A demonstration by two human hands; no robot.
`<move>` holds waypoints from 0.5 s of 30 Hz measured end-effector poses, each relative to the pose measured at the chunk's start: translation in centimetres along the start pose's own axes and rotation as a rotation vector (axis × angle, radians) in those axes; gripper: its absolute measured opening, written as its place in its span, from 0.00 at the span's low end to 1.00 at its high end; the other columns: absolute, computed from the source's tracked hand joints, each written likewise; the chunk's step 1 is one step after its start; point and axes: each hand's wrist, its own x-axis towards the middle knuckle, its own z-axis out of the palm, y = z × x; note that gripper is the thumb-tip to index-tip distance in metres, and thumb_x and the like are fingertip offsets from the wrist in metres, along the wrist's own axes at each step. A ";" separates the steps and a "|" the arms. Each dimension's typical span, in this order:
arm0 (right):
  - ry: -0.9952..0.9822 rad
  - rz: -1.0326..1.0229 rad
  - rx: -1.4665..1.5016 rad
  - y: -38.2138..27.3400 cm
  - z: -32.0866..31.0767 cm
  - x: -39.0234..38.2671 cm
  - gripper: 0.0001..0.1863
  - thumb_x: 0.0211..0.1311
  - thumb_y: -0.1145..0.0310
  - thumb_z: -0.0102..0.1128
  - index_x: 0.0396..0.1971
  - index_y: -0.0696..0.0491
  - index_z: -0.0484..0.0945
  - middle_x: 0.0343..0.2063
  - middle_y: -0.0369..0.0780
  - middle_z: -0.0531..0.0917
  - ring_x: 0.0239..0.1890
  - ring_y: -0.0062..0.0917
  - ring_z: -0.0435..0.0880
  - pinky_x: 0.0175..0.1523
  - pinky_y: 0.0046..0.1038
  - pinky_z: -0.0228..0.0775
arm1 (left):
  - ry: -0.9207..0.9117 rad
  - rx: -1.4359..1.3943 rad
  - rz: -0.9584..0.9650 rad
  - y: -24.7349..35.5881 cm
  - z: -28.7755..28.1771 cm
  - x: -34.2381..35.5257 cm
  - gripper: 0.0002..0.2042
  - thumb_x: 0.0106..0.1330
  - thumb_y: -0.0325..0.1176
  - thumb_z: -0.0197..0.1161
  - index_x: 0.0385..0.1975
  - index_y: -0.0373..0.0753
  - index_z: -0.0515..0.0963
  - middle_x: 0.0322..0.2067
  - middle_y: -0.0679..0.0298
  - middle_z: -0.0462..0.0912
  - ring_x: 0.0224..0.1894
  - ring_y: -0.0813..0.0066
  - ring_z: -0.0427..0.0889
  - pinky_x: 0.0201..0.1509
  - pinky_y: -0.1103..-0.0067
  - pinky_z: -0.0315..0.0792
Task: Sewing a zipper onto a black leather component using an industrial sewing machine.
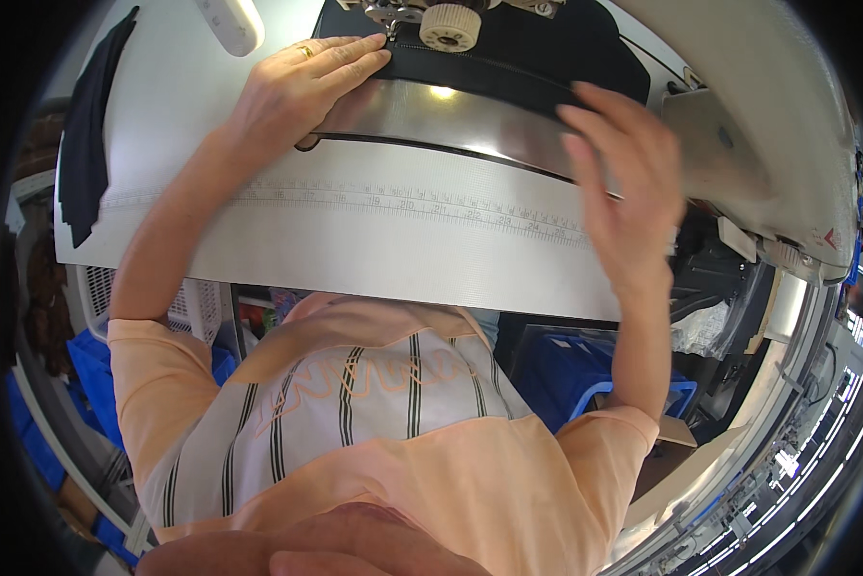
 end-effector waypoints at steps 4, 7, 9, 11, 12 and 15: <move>-0.037 -0.114 0.104 -1.3 7.6 3.4 0.10 0.52 0.74 0.63 0.36 0.53 0.80 0.41 0.35 0.83 0.41 0.32 0.80 0.47 0.29 0.72 | 0.000 -0.049 -0.009 0.0 -0.2 0.2 0.16 0.54 0.26 0.65 0.44 0.38 0.79 0.47 0.61 0.82 0.41 0.67 0.83 0.43 0.78 0.78; -0.041 -0.204 0.033 -1.8 10.1 4.1 0.12 0.52 0.72 0.60 0.39 0.51 0.81 0.43 0.32 0.83 0.35 0.28 0.79 0.42 0.25 0.73 | -0.082 -0.060 -0.037 0.0 -0.7 0.3 0.16 0.54 0.26 0.64 0.44 0.37 0.79 0.48 0.61 0.81 0.42 0.67 0.83 0.44 0.77 0.78; -0.037 -0.197 -0.014 -2.2 10.4 3.6 0.13 0.51 0.73 0.60 0.39 0.51 0.81 0.44 0.31 0.83 0.33 0.26 0.79 0.40 0.24 0.73 | -0.035 -0.094 -0.046 0.0 -0.4 0.1 0.17 0.52 0.25 0.64 0.44 0.37 0.79 0.49 0.60 0.81 0.44 0.66 0.83 0.45 0.77 0.78; -0.001 -0.205 -0.071 -2.1 10.7 3.3 0.15 0.49 0.74 0.60 0.40 0.50 0.81 0.45 0.29 0.83 0.30 0.21 0.79 0.37 0.22 0.73 | -0.045 -0.092 -0.046 0.1 -0.5 0.1 0.17 0.52 0.24 0.64 0.45 0.37 0.79 0.49 0.60 0.81 0.44 0.66 0.83 0.45 0.77 0.79; -0.002 -0.204 -0.068 -2.1 10.8 3.4 0.15 0.49 0.74 0.60 0.40 0.50 0.81 0.45 0.29 0.83 0.30 0.21 0.79 0.37 0.22 0.73 | -0.054 -0.089 -0.042 0.1 -0.5 0.1 0.18 0.52 0.24 0.63 0.45 0.37 0.79 0.49 0.60 0.80 0.45 0.65 0.83 0.46 0.77 0.79; 0.002 -0.193 -0.082 -2.0 10.9 3.7 0.13 0.50 0.74 0.60 0.39 0.50 0.81 0.43 0.29 0.84 0.30 0.23 0.80 0.36 0.23 0.74 | -0.027 -0.072 -0.044 -0.3 0.1 0.2 0.20 0.51 0.24 0.63 0.47 0.37 0.78 0.49 0.59 0.80 0.44 0.65 0.83 0.45 0.77 0.79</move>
